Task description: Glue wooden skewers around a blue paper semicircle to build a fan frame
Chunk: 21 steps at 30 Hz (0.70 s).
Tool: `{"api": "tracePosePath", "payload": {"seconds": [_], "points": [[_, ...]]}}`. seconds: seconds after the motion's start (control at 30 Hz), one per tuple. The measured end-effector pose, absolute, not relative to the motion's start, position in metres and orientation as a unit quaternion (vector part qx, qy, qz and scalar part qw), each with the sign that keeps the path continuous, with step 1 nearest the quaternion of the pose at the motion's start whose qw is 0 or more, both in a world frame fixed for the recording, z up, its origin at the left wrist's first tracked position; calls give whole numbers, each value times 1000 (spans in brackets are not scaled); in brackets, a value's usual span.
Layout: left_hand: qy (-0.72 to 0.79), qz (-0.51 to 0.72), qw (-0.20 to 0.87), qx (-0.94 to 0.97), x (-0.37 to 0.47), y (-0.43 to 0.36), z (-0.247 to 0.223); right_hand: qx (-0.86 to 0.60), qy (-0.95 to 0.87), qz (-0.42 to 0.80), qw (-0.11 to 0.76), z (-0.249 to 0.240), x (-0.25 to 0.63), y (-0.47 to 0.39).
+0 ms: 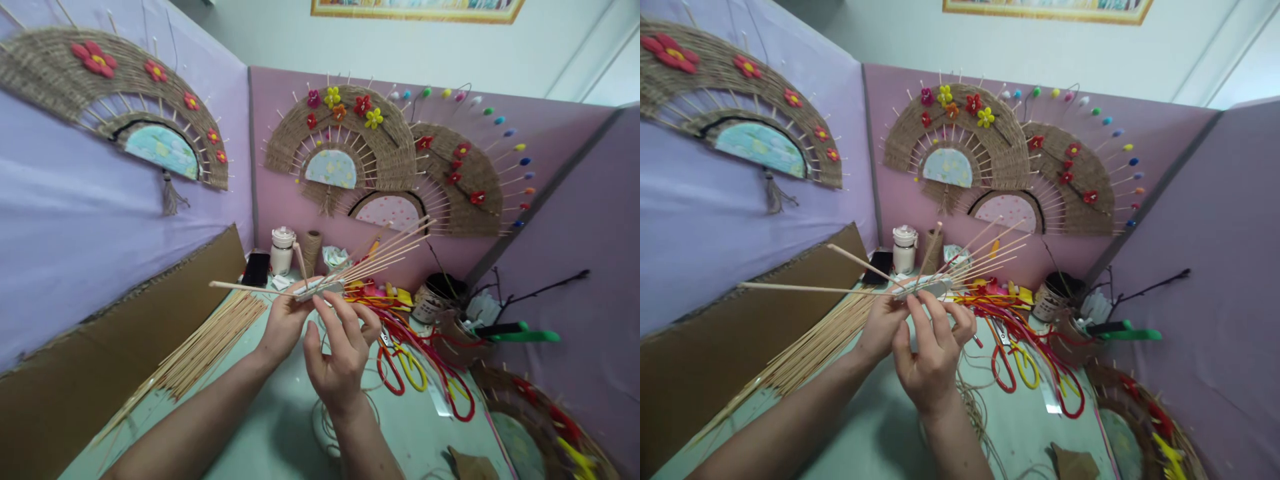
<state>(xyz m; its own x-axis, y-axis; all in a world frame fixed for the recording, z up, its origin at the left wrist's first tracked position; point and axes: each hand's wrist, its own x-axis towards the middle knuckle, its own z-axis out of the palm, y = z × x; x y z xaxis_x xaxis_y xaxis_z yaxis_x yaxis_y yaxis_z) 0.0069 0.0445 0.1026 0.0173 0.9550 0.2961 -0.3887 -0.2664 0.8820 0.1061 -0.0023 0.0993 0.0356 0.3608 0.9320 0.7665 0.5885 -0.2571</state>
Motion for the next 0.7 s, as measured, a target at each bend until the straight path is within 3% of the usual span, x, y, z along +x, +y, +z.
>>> {"api": "tracePosePath", "payload": {"seconds": [0.47,0.7], "points": [[284,632,535,483,7,50,92,-441,-650,-149,601,100,110,2],[280,685,551,387,0,58,107,-460,-617,-109,629,104,117,7]]}}
